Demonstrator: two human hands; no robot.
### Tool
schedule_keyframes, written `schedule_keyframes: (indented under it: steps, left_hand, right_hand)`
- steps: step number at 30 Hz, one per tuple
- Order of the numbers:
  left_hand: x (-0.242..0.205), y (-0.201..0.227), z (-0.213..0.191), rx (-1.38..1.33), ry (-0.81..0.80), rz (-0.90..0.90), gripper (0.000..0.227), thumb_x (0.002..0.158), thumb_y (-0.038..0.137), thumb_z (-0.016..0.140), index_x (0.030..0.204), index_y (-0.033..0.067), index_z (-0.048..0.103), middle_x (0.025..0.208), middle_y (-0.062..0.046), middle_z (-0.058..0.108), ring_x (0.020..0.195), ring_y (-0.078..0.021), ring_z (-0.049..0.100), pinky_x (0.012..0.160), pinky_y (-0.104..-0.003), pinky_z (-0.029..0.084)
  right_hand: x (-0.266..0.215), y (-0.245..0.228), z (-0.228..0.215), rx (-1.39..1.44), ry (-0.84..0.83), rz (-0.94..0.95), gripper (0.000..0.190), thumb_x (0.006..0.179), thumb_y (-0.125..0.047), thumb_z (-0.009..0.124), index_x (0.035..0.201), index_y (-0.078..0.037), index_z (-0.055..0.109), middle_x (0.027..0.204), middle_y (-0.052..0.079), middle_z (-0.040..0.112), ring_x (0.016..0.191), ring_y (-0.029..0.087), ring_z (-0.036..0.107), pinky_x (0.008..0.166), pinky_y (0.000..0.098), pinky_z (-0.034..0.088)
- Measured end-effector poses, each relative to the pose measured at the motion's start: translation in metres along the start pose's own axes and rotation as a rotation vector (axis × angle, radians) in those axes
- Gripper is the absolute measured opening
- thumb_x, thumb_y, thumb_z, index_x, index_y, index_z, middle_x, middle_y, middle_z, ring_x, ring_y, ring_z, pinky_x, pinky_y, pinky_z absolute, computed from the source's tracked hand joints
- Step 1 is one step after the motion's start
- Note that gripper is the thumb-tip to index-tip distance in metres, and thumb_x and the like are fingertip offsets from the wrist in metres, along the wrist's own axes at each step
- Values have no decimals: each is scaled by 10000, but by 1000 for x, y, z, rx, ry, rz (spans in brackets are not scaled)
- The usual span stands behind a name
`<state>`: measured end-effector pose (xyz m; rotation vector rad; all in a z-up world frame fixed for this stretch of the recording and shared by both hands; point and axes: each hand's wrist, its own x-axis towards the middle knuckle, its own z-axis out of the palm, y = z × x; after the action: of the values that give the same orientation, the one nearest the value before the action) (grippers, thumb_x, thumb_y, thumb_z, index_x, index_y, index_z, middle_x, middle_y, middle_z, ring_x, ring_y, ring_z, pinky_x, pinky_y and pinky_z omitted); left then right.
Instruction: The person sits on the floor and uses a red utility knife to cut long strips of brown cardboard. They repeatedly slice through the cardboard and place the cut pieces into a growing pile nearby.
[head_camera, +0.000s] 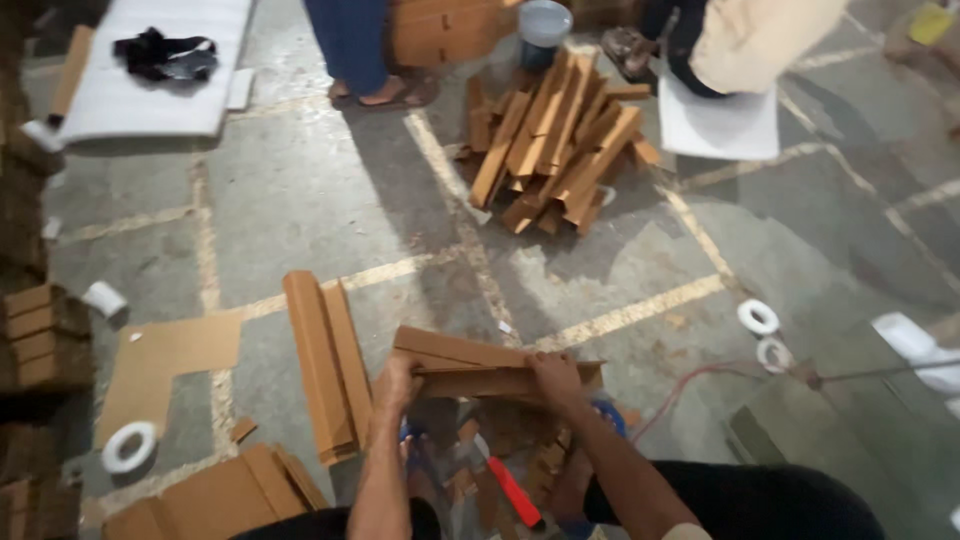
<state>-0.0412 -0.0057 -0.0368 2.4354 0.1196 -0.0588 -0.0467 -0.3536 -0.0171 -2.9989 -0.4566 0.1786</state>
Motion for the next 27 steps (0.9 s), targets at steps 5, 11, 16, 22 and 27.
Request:
schedule_keyframes:
  steps: [5, 11, 16, 22, 27]
  left_hand:
    - [-10, 11, -9, -56, 134, -106, 486, 733, 113, 790, 1206, 148, 685, 1148, -177, 704, 1101, -412, 648, 921, -514, 527]
    - [-19, 17, -2, -50, 156, -219, 494, 758, 122, 789, 1227, 108, 633, 1166, -203, 656, 1076, -442, 637, 892, -537, 525]
    - [-14, 28, 22, -45, 266, -212, 244, 970, 71, 587, 1190, 95, 688, 1172, -194, 697, 1084, -439, 661, 907, -539, 541]
    - [-17, 37, 25, -38, 400, -96, 299, 828, 125, 666, 1123, 91, 703, 1120, -185, 703, 1084, -440, 635, 922, -532, 509]
    - [-20, 64, -9, -95, 341, -146, 262, 859, 149, 695, 1114, 98, 718, 1182, -164, 695, 1113, -419, 636, 928, -507, 511]
  right_hand:
    - [-31, 26, 10, -42, 547, 227, 519, 734, -221, 655, 1245, -146, 622, 1329, 133, 638, 1324, 336, 480, 999, 673, 267]
    - [-54, 45, 2, 659, 455, 620, 339, 875, -197, 711, 1176, -50, 656, 1136, 188, 721, 1109, 343, 695, 989, 431, 558]
    - [-54, 47, 2, 705, 659, 634, 264, 849, -111, 658, 1089, -12, 708, 980, 214, 743, 942, 389, 720, 818, 432, 547]
    - [-60, 54, 9, 749, 669, 684, 205, 905, -162, 642, 995, 4, 724, 887, 218, 731, 853, 372, 735, 742, 443, 550]
    - [-54, 53, 10, 795, 753, 684, 224, 849, -167, 669, 986, 1, 724, 863, 203, 738, 821, 348, 740, 733, 419, 546]
